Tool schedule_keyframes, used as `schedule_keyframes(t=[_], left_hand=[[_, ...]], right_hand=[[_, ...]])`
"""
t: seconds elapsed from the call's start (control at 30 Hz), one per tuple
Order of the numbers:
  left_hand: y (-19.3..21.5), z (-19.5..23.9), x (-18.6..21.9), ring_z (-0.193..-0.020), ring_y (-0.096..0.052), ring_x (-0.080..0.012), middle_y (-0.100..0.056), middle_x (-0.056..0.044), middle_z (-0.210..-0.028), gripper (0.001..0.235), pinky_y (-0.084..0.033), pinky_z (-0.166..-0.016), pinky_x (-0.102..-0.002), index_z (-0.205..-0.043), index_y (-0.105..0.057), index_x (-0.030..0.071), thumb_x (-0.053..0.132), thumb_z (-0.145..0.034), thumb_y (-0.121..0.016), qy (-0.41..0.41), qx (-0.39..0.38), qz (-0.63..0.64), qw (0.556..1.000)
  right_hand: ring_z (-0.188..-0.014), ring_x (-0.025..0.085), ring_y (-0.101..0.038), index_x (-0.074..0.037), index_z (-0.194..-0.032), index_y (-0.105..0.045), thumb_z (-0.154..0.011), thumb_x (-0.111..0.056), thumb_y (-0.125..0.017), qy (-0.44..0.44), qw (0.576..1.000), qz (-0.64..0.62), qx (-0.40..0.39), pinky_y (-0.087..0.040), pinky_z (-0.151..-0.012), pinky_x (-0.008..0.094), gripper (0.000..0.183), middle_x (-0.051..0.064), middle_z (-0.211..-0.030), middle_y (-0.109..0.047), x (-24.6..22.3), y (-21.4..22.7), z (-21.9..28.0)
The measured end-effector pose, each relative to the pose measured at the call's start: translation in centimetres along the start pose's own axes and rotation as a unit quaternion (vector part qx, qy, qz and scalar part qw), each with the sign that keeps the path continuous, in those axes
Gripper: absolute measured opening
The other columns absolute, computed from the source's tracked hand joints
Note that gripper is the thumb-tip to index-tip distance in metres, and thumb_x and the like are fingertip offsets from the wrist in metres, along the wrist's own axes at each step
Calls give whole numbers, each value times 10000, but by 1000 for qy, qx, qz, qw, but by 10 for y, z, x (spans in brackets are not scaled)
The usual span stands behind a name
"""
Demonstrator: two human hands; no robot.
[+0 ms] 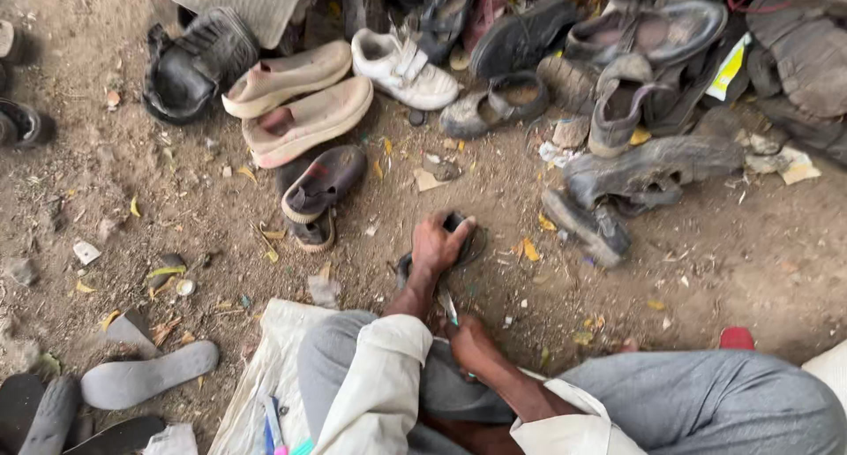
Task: The person uses a thin metal tool to apply adhesive and press down the soles and edges of several different worn shoes by hand while sitting on the ground.
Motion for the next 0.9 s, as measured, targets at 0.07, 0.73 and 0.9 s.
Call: schedule_keyframes(t=[0.07,0.73,0.9], left_hand=[[2,12,-4,-877,-750,-280,-773,-182,-945,525,-582,-842,-406,-1101,-801,70,507,-811,-795,10,2,19,1000],[27,-12,-41,-749,-647,-285,-722,-130,-852,449,-544,-706,-465,-1173,-788,36,381,-887,-753,151,47,310,937],[52,24,27,-1153,-621,-378,-584,-229,-1311,1059,-426,-1052,-534,-1513,-356,96,572,-726,-880,39,-48,-162,985]], right_hand=[[-381,279,-542,-87,-980,-632,-978,-304,-560,-101,993,-26,-48,-428,-361,447,229,142,-606,-590,-12,-2,6],[-394,193,-548,-67,-1044,-658,-1013,-399,-562,-91,991,67,-67,-450,-373,389,348,67,-520,-544,-35,35,25],[-467,276,-633,5,-1003,-677,-1029,-419,-563,-33,987,154,-33,-522,-454,445,440,130,-603,-622,-15,33,1]])
Point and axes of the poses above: each hand's wrist, its own z-axis away from the middle knuckle, its own y-axis out of the back of the hand, x = y × z, the point moved 3 cm from there along -z, towards the middle knuckle
